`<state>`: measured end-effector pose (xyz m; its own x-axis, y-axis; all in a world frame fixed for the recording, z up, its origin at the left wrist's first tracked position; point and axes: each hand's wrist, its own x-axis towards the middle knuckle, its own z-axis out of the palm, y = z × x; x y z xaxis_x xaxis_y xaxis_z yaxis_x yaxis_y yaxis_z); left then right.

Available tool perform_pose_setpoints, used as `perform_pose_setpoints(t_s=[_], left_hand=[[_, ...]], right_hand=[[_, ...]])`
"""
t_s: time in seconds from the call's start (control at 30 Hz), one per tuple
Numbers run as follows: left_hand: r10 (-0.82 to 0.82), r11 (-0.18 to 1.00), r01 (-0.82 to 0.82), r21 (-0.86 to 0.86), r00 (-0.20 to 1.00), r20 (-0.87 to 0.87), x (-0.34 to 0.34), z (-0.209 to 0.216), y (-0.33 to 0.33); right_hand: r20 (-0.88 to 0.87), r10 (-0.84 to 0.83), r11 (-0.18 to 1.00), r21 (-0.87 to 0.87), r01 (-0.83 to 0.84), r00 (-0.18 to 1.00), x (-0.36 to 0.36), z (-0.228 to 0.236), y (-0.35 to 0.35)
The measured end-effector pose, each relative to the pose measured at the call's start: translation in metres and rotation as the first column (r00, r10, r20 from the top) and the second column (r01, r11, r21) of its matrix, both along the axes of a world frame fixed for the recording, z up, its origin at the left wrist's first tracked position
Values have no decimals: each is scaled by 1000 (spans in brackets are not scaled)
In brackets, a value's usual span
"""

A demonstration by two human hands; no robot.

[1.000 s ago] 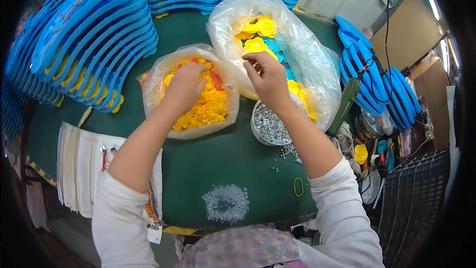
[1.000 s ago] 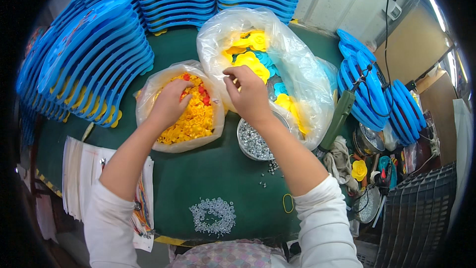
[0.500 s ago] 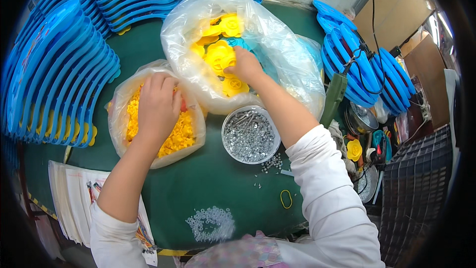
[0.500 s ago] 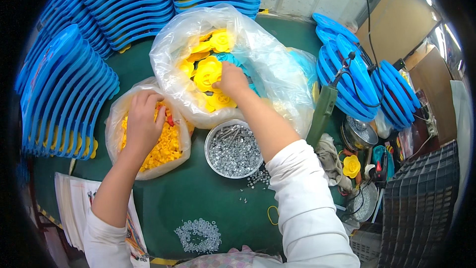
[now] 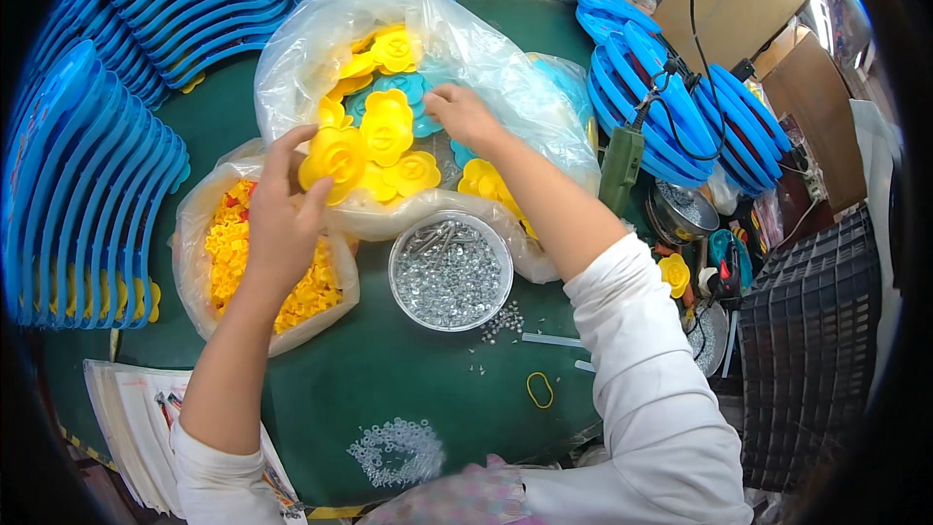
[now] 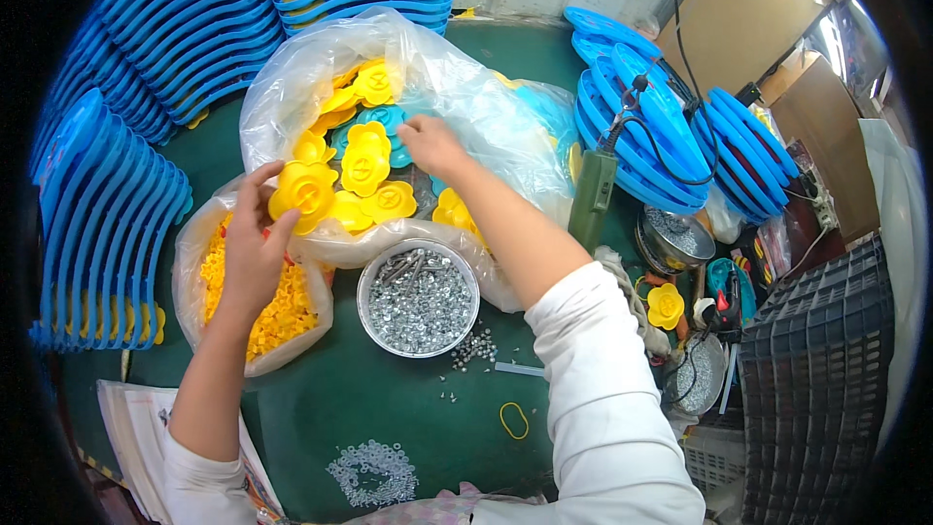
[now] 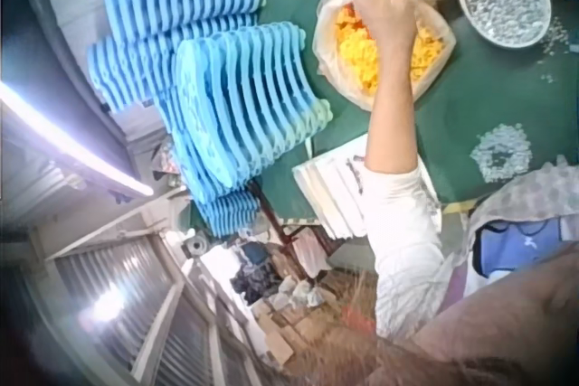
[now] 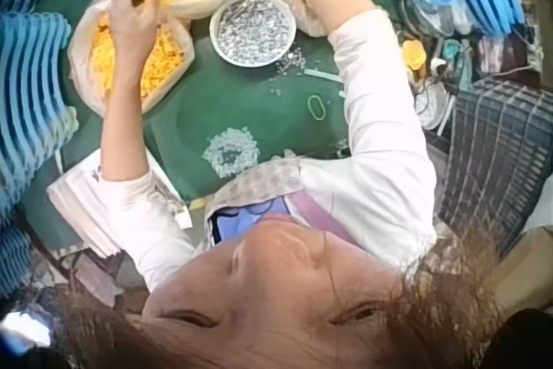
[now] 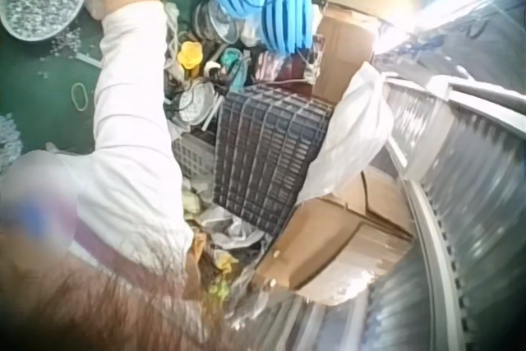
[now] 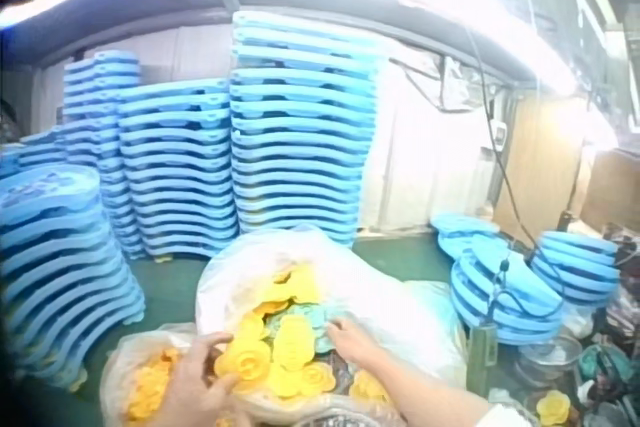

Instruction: The person assembles small electronic components on a blue plastic tray, using a soldering iron to join wires to star-shaped pieces. They repeatedly pick up components, position them, solder connections, and place finished units aside.

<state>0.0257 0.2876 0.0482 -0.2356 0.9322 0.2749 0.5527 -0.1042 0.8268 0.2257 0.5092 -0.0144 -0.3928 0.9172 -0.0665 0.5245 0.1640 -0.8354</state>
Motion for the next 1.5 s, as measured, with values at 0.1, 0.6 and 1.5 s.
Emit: perform_pose_setpoints(t_s=[0.1, 0.6, 1.5], left_hand=[[0, 999, -1, 35, 1000, 10, -17, -10, -13], [115, 983, -127, -133, 989, -92, -15, -17, -10], [-84, 923, 171, -343, 963, 256, -48, -23, -258]], right_hand=[[443, -175, 880, 471, -62, 879, 26, -16, 12], [-34, -571, 59, 995, 83, 820, 96, 64, 36], [-193, 466, 875, -46, -483, 863, 109, 41, -210]])
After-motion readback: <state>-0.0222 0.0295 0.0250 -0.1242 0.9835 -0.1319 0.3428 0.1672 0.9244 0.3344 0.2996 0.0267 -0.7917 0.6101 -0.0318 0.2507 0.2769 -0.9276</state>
